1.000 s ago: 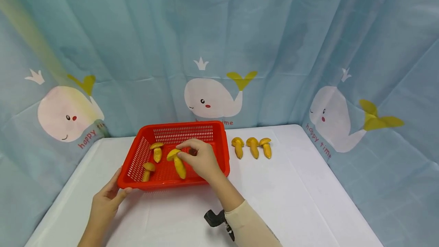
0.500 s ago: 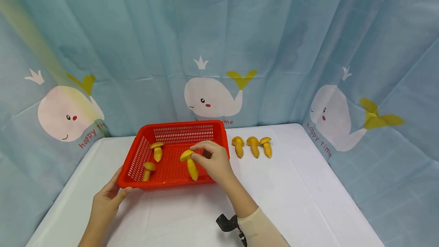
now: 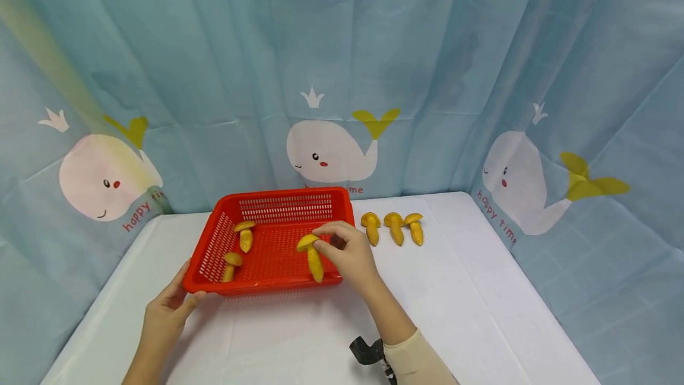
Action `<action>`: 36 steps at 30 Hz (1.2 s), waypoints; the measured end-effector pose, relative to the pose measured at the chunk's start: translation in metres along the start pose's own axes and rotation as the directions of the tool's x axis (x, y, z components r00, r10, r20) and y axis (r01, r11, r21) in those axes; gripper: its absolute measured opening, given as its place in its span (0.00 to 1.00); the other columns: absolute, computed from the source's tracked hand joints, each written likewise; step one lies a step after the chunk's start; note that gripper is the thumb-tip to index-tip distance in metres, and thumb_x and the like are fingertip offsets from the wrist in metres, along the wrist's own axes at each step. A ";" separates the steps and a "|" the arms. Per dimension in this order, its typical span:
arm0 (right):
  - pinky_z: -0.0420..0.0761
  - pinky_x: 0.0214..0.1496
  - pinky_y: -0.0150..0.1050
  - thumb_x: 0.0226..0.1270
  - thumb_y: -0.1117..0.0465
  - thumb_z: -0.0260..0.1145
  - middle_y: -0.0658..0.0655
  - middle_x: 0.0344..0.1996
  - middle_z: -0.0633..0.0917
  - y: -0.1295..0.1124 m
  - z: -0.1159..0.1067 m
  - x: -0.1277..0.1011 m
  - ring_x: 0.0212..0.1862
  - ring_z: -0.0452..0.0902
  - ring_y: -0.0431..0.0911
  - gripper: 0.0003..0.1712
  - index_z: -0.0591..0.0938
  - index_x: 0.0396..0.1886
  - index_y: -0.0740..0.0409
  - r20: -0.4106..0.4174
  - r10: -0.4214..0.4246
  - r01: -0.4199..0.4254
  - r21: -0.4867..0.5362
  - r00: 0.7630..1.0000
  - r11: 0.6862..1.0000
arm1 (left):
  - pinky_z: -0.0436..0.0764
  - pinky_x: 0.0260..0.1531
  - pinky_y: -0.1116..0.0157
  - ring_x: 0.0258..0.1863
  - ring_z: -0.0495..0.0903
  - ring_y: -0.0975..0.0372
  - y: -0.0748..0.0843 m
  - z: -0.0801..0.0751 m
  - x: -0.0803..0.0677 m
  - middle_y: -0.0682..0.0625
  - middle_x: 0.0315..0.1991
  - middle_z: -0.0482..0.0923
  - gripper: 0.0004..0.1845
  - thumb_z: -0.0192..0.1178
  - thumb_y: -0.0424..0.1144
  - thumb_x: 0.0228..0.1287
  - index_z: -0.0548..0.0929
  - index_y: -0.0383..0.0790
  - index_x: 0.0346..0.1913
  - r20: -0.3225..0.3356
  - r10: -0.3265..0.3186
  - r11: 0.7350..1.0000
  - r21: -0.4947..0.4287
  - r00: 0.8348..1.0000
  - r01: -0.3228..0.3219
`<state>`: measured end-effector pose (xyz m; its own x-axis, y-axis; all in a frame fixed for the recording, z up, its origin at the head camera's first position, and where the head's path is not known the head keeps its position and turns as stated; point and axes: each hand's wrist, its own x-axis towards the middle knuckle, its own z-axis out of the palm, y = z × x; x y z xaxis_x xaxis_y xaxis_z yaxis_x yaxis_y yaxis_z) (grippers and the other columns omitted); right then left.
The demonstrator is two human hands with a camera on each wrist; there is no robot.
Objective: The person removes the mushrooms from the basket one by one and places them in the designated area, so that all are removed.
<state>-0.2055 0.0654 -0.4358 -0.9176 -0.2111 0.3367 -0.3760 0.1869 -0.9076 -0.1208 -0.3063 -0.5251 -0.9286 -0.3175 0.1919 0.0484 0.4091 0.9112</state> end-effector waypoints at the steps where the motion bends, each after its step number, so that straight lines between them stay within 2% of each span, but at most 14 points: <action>1: 0.79 0.39 0.30 0.66 0.64 0.74 0.50 0.46 0.87 0.000 -0.001 0.000 0.40 0.78 0.52 0.10 0.89 0.47 0.52 -0.003 0.001 -0.001 0.003 1.000 1.000 | 0.69 0.59 0.84 0.73 0.64 0.76 0.000 0.000 0.000 0.56 0.77 0.64 0.42 0.71 0.42 0.64 0.64 0.62 0.78 0.000 0.000 1.000 0.002 1.000 0.000; 3: 0.81 0.40 0.30 0.66 0.65 0.74 0.51 0.46 0.88 0.001 -0.002 0.000 0.41 0.79 0.52 0.11 0.89 0.47 0.53 -0.008 -0.001 0.001 0.011 1.000 1.000 | 0.69 0.60 0.84 0.73 0.64 0.76 0.000 0.000 0.000 0.55 0.77 0.64 0.42 0.71 0.42 0.64 0.64 0.62 0.78 0.003 0.001 1.000 -0.003 1.000 -0.001; 7: 0.82 0.41 0.31 0.67 0.61 0.74 0.47 0.46 0.87 0.005 -0.004 0.000 0.41 0.79 0.49 0.10 0.90 0.46 0.49 -0.001 -0.020 0.020 0.017 1.000 1.000 | 0.69 0.60 0.83 0.73 0.64 0.76 -0.002 -0.002 0.000 0.56 0.77 0.64 0.42 0.72 0.43 0.64 0.64 0.63 0.78 0.004 -0.005 1.000 -0.001 1.000 0.005; 13: 0.84 0.40 0.32 0.67 0.54 0.74 0.44 0.45 0.87 0.006 -0.012 -0.001 0.40 0.80 0.48 0.09 0.90 0.46 0.43 0.016 -0.064 0.065 -0.022 0.998 0.998 | 0.70 0.61 0.78 0.74 0.64 0.73 -0.001 -0.003 0.001 0.56 0.78 0.63 0.42 0.71 0.46 0.64 0.62 0.63 0.79 0.011 -0.014 0.999 0.034 1.000 0.013; 18: 0.84 0.40 0.33 0.68 0.54 0.74 0.44 0.45 0.88 0.006 -0.021 0.002 0.39 0.80 0.48 0.09 0.90 0.46 0.42 0.007 -0.077 0.077 -0.056 0.997 0.995 | 0.70 0.61 0.76 0.74 0.64 0.72 -0.002 -0.002 0.001 0.56 0.78 0.63 0.43 0.70 0.46 0.65 0.62 0.62 0.79 0.012 -0.018 0.999 0.042 1.000 0.017; 27: 0.84 0.39 0.33 0.67 0.56 0.75 0.47 0.45 0.88 0.009 -0.043 0.008 0.39 0.79 0.50 0.10 0.90 0.47 0.47 -0.018 -0.078 0.077 -0.040 0.997 0.996 | 0.71 0.62 0.76 0.75 0.64 0.71 -0.001 0.000 0.002 0.57 0.78 0.63 0.42 0.70 0.46 0.66 0.62 0.63 0.79 0.012 -0.019 1.000 0.016 1.000 0.019; 36: 0.83 0.38 0.31 0.66 0.55 0.75 0.50 0.44 0.89 0.017 -0.057 0.011 0.38 0.79 0.49 0.11 0.90 0.47 0.49 -0.074 -0.082 0.076 -0.083 0.994 0.994 | 0.69 0.60 0.83 0.72 0.65 0.77 -0.001 -0.001 0.001 0.55 0.77 0.64 0.42 0.71 0.41 0.65 0.63 0.62 0.78 0.014 0.014 1.000 -0.002 1.000 -0.014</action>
<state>-0.2292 0.1212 -0.4334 -0.8907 -0.1546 0.4275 -0.4539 0.2490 -0.8556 -0.1211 -0.3083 -0.5256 -0.9330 -0.2994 0.1996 0.0623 0.4118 0.9092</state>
